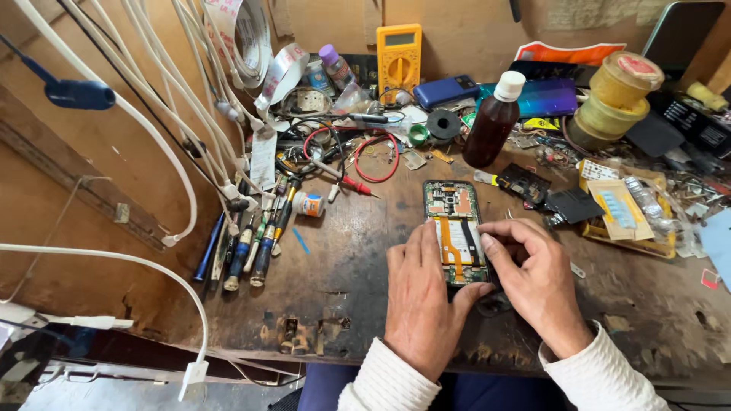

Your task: The person disassembles a mobile phone by removing internal components and disconnecting ribbon cables using a pry tool.

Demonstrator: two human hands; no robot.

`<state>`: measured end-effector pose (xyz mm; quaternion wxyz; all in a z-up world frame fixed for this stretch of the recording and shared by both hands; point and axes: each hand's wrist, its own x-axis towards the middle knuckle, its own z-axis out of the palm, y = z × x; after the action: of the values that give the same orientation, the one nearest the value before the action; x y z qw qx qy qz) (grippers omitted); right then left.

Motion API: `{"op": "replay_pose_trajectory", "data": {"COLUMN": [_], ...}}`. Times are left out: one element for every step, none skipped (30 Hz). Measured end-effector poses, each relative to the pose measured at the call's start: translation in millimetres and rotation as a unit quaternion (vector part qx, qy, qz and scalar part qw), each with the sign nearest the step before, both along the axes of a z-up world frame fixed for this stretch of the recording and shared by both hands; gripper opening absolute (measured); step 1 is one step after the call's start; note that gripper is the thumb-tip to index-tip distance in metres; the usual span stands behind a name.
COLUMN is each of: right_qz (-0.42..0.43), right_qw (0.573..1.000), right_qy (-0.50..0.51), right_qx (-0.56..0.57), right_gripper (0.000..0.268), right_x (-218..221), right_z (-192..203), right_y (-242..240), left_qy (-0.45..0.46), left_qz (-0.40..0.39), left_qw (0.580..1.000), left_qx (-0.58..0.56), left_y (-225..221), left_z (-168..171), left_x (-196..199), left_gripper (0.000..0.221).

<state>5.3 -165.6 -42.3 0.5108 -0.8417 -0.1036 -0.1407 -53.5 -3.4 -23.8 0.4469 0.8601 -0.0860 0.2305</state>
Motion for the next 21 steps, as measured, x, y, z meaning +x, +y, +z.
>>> {"op": "replay_pose_trajectory", "data": {"right_qz": [-0.005, -0.01, -0.016, -0.018, -0.02, -0.022, -0.022, -0.023, -0.025, -0.026, -0.027, -0.029, -0.03, -0.031, -0.032, -0.032, -0.031, -0.031, -0.032, -0.034, -0.036], "right_qw": [1.0, 1.0, 0.999, 0.999, 0.999, 0.999, 1.0, 1.0, 1.0, 0.999, 0.999, 0.999, 0.999, 0.999, 0.999, 0.999, 0.999, 0.999, 0.999, 0.999, 0.999], "right_qy": [-0.004, -0.008, -0.012, -0.007, -0.002, 0.002, 0.0, -0.002, -0.004, -0.003, -0.001, 0.001, 0.004, 0.006, 0.009, 0.009, 0.009, 0.009, 0.014, 0.018, 0.023], "right_qx": [-0.013, -0.025, -0.037, -0.032, -0.028, -0.023, -0.021, -0.019, -0.017, -0.02, -0.024, -0.028, -0.027, -0.026, -0.026, -0.028, -0.029, -0.03, -0.029, -0.028, -0.027], "right_gripper": [0.014, 0.015, 0.015, 0.016, 0.016, 0.016, 0.016, 0.016, 0.016, 0.015, 0.015, 0.015, 0.015, 0.015, 0.015, 0.015, 0.015, 0.015, 0.016, 0.016, 0.016], "right_x": [-0.2, -0.6, -0.1, 0.1, -0.3, -0.7, -0.9, -1.2, -1.1, -0.6, -1.1, -0.8, -0.8, -0.8, -0.5, -0.4, -0.5, -0.7, -0.8, -1.2, -1.5], "right_z": [0.7, 1.2, 1.7, 2.1, 2.3, 2.7, 3.4, 4.2, 5.3, 6.3, 7.1, 7.4, 7.4, 7.4, 7.7, 8.2, 8.6, 9.1, 9.9, 10.6, 11.2], "right_y": [0.0, -0.1, -0.3, -0.5, 0.3, 0.9, 1.3, 1.6, 1.8, 2.0, 1.4, 1.6, 1.8, 2.1, 2.2, 2.0, 2.3, 2.6, 2.6, 2.6, 2.7], "left_qy": [-0.004, -0.008, -0.013, 0.004, 0.02, 0.036, 0.033, 0.031, 0.028, 0.028, 0.029, 0.03, 0.043, 0.056, 0.069, 0.071, 0.072, 0.074, 0.074, 0.074, 0.074], "left_qz": [-0.009, -0.018, -0.028, -0.04, -0.053, -0.066, -0.068, -0.069, -0.072, -0.064, -0.057, -0.05, -0.052, -0.054, -0.055, -0.059, -0.062, -0.066, -0.064, -0.063, -0.062], "left_qw": [1.0, 1.0, 0.999, 0.999, 0.998, 0.997, 0.997, 0.997, 0.997, 0.997, 0.998, 0.998, 0.997, 0.997, 0.996, 0.996, 0.995, 0.995, 0.995, 0.995, 0.995], "left_qx": [0.003, 0.007, 0.011, 0.009, 0.006, 0.004, 0.005, 0.005, 0.005, 0.011, 0.017, 0.022, 0.022, 0.021, 0.019, 0.019, 0.019, 0.019, 0.022, 0.025, 0.028], "left_y": [1.9, 5.2, 8.9, 13.6, 20.1, 24.8, 27.5, 29.5, 30.4, 29.7, 27.9, 26.9, 26.4, 26.1, 25.9, 26.0, 27.0, 27.5, 27.5, 27.5, 27.5], "left_z": [0.3, 0.6, 0.9, 1.3, 1.8, 2.4, 3.0, 3.3, 3.5, 3.3, 2.6, 2.0, 1.4, 0.7, 0.1, -0.4, -0.8, -1.0, -1.2, -1.3, -1.6], "left_x": [1.7, 4.0, 6.2, 8.5, 11.7, 14.5, 15.6, 15.1, 14.3, 13.2, 11.4, 12.0, 13.2, 13.7, 14.2, 14.6, 14.2, 14.0, 14.7, 15.7, 16.3], "left_gripper": [0.096, 0.097, 0.099, 0.101, 0.103, 0.105, 0.104, 0.104, 0.104, 0.103, 0.103, 0.102, 0.102, 0.102, 0.103, 0.102, 0.102, 0.101, 0.102, 0.102, 0.103]}}
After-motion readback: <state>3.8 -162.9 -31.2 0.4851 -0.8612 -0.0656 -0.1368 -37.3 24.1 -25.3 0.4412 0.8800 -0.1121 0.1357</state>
